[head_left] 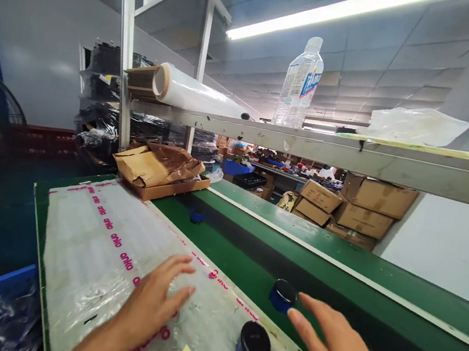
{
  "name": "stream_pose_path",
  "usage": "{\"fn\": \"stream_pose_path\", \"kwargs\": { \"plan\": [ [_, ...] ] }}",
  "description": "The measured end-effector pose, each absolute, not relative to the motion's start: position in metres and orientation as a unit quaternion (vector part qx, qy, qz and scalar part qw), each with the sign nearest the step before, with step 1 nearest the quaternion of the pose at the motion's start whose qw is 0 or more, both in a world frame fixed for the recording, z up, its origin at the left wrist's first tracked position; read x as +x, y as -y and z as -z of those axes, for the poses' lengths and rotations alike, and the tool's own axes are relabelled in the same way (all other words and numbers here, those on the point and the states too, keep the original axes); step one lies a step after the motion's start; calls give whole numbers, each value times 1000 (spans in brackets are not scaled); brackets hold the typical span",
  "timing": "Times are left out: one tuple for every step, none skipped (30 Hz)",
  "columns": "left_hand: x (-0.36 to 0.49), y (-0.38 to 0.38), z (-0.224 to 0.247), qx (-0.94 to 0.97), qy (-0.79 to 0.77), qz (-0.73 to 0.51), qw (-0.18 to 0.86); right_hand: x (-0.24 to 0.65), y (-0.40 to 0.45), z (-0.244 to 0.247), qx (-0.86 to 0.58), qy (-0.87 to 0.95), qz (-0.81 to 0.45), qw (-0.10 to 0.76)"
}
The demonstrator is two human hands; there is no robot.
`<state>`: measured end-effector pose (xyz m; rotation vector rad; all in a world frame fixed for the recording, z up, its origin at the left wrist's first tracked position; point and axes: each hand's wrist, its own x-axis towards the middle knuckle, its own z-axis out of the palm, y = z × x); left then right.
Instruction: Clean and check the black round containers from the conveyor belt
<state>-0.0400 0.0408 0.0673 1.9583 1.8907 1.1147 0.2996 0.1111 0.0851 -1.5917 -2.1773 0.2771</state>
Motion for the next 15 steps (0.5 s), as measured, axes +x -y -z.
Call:
{"fn": "stream_pose_path", "kwargs": {
  "plan": [
    [-54,-59,-75,670,-642,-364,79,308,-122,-87,-580,777,-101,224],
    [-69,-79,-80,671,-651,-351,58,315,-135,-88,-581,776,-110,220],
    [-84,-102,-84,664,-662,-344,50,318,-147,-87,-580,780,-122,201],
    [-98,-125,-87,653,-675,-341,44,319,-160,-85,-576,786,-136,176],
    [-110,-149,-88,637,-692,-338,36,318,-172,-82,-572,792,-150,150],
    [-121,-172,-88,617,-712,-335,30,314,-183,-78,-567,797,-159,130],
    [-130,-192,-87,597,-731,-329,25,309,-193,-72,-560,804,-164,119],
    [-138,-211,-85,577,-750,-322,21,303,-201,-66,-552,809,-165,115],
    [-144,-226,-83,561,-765,-315,18,298,-208,-59,-544,814,-164,116],
    [-148,-239,-81,550,-776,-308,15,293,-214,-53,-538,819,-162,116],
    [-151,-249,-78,544,-783,-302,13,289,-219,-46,-533,824,-158,112],
    [-153,-258,-75,543,-785,-296,10,287,-223,-41,-529,828,-153,108],
    [-155,-265,-72,547,-784,-292,7,286,-225,-36,-524,832,-148,105],
    [-155,-271,-69,552,-782,-289,5,285,-227,-33,-520,835,-145,105],
    [-155,-277,-67,557,-780,-286,4,285,-227,-32,-516,837,-146,108]
  ]
}}
